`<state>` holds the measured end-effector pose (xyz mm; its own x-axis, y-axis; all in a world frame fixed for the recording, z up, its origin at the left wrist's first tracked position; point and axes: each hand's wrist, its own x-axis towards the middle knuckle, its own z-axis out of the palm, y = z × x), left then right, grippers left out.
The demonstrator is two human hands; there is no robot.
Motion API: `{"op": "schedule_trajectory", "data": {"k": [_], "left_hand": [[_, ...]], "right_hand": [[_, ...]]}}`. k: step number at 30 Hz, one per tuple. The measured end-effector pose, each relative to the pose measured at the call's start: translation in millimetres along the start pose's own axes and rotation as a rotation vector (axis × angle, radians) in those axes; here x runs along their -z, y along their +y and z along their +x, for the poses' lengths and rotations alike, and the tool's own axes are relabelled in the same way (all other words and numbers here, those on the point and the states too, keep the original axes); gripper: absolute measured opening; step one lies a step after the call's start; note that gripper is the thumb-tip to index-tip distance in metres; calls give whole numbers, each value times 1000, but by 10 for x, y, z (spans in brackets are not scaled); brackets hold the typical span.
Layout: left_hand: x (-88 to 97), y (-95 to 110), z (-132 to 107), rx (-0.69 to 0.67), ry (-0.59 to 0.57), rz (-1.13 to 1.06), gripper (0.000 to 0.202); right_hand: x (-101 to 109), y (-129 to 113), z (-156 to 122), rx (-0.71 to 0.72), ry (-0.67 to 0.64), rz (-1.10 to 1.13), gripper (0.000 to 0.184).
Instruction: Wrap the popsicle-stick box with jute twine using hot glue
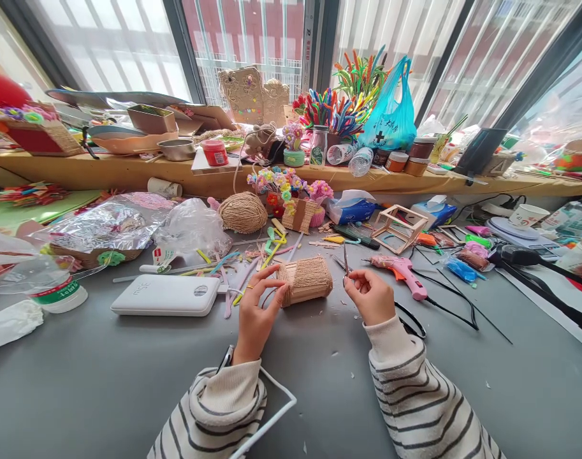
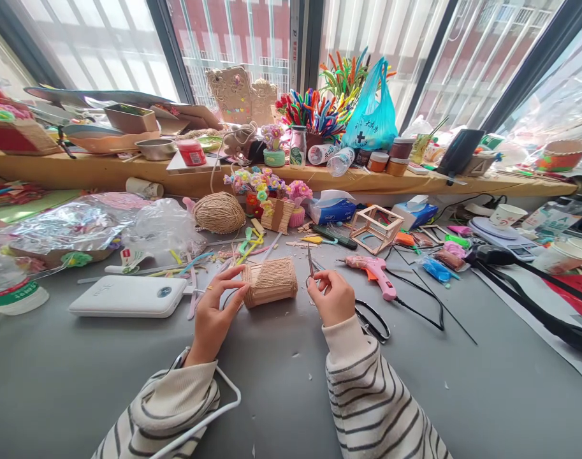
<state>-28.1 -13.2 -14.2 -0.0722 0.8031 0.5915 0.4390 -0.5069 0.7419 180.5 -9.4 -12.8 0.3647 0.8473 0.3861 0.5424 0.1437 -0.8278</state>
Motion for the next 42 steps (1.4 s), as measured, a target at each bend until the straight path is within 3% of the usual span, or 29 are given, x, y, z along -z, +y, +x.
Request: {"op": "schedule_trajectory", "data": {"k": [4, 8, 14, 19, 42], "left_hand": [[2, 1, 4, -7, 6, 1, 9], [-2, -5, 4, -12, 10, 1, 9], [-4, -17, -4, -16, 4, 7, 8], [-5, -21, -5, -27, -1, 15, 7], [0, 4, 6, -16, 9, 33, 9]], "right_hand": [[5, -35, -5, -120, -103, 190, 33], [-17, -132, -56, -150, -229, 290, 38], [-131, -305, -238, -221, -579, 563, 45], [-190, -334, -353, -230, -744, 570, 41], [-236, -339, -404, -227, -832, 603, 45]]}}
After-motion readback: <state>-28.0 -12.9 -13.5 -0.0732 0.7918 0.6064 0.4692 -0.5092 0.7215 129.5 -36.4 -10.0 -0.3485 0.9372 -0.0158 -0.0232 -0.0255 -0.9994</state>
